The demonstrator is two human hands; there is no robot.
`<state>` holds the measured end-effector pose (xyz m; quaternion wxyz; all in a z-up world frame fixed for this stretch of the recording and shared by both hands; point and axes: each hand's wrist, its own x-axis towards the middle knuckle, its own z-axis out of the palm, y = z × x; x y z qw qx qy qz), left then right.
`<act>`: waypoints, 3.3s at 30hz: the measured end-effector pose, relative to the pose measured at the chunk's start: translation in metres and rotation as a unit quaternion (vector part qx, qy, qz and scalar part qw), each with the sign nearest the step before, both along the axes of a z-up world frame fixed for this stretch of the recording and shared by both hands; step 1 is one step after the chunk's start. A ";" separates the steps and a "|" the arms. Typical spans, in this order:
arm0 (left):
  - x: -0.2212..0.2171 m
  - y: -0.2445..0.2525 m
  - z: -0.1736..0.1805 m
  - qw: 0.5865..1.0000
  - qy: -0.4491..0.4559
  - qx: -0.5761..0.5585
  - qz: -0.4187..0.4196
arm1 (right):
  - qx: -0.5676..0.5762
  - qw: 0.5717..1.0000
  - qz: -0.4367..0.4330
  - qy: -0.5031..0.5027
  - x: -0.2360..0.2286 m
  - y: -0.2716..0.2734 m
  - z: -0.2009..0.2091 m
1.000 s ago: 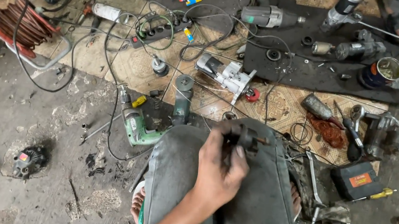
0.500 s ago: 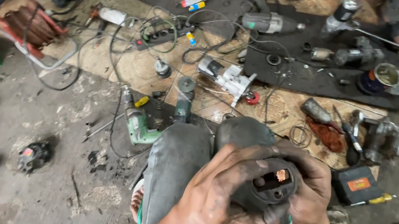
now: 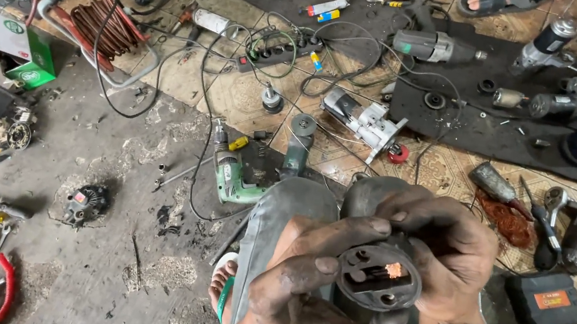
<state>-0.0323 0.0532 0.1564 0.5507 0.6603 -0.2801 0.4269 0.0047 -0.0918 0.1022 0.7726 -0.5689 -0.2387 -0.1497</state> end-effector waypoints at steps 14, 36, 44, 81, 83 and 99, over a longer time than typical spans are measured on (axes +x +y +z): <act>-0.002 -0.002 0.002 0.999 -0.006 -0.035 -0.004 | 0.026 0.999 0.005 0.019 -0.007 0.003 0.008; -0.004 -0.007 0.001 0.999 -0.002 -0.036 0.011 | 0.145 0.966 0.187 0.103 -0.007 -0.005 0.012; -0.002 -0.005 0.000 0.999 -0.002 -0.031 0.010 | 0.073 0.985 0.140 0.069 -0.001 0.001 0.010; 0.066 0.007 -0.123 0.924 0.261 -0.243 -0.138 | 0.059 0.980 -0.010 0.189 0.025 0.001 -0.071; 0.069 0.011 -0.126 0.916 0.269 -0.258 -0.146 | 0.061 0.982 0.006 0.177 0.028 0.001 -0.073; 0.068 0.015 -0.138 0.905 0.290 -0.267 -0.162 | 0.062 0.985 -0.028 0.157 0.028 0.008 -0.069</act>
